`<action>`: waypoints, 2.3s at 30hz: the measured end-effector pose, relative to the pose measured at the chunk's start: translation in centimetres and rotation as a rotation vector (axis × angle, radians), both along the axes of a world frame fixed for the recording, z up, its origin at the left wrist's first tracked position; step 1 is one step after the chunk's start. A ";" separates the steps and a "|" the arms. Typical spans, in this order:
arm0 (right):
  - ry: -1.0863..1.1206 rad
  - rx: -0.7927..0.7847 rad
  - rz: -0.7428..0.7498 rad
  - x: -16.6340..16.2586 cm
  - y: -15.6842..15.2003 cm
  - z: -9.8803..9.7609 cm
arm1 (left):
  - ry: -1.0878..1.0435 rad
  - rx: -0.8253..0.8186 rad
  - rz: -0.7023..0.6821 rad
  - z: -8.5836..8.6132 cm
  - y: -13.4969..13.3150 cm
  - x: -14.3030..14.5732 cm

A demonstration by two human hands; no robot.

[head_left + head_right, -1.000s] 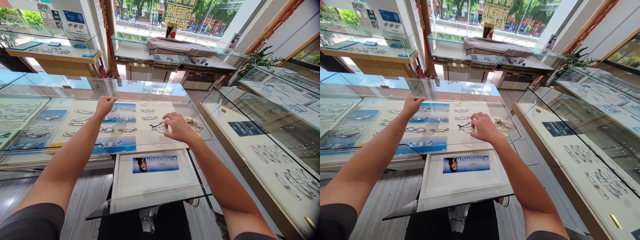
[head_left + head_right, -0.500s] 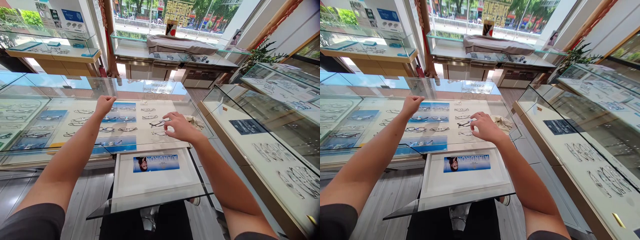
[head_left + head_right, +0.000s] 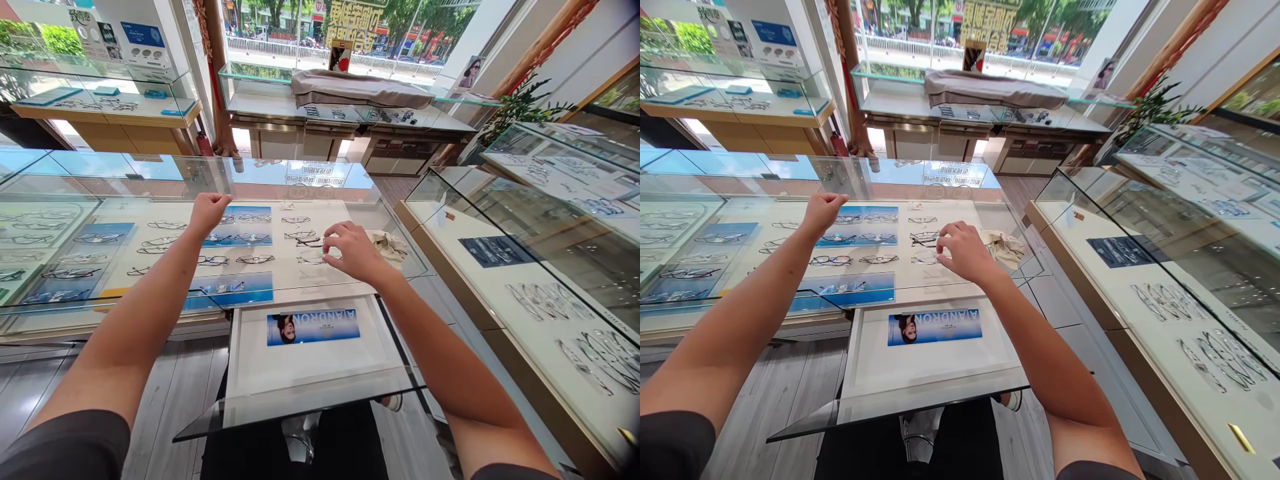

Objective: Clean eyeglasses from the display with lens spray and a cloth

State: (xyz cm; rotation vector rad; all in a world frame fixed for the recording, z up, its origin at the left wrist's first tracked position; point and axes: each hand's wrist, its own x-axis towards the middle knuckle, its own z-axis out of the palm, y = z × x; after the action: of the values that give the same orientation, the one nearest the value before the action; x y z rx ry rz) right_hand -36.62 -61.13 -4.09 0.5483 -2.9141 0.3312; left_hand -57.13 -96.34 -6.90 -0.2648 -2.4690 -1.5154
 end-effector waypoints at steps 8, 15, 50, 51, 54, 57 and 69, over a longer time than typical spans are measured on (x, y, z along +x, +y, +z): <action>-0.074 -0.031 0.001 0.5 -0.4 0.5 | -0.001 0.116 -0.083 -0.2 0.1 -0.3; -0.045 -0.025 -0.002 0.8 0.1 1.3 | -0.028 0.208 -0.097 -0.4 0.2 -1.0; -0.062 0.086 -0.079 -24.3 1.2 -21.0 | 0.017 0.277 -0.149 -2.1 0.0 -1.8; -0.069 0.085 -0.076 -24.7 1.1 -21.0 | 0.018 0.278 -0.152 -2.0 0.1 -1.8; -0.087 0.087 -0.076 -25.1 0.7 -20.6 | 0.007 0.283 -0.156 -1.7 0.2 -1.5; -0.095 0.104 -0.082 -24.7 0.5 -20.2 | -0.003 0.286 -0.141 -1.5 0.3 -1.4; -0.043 0.186 -0.209 -19.2 -2.1 -17.6 | -0.038 0.304 -0.136 -1.5 0.4 -1.6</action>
State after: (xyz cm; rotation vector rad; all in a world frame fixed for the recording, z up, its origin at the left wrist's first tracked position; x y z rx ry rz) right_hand -55.86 -63.18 -21.64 0.2590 -3.0272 0.0454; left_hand -58.71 -95.98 -8.44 -0.3558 -2.2447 -1.9391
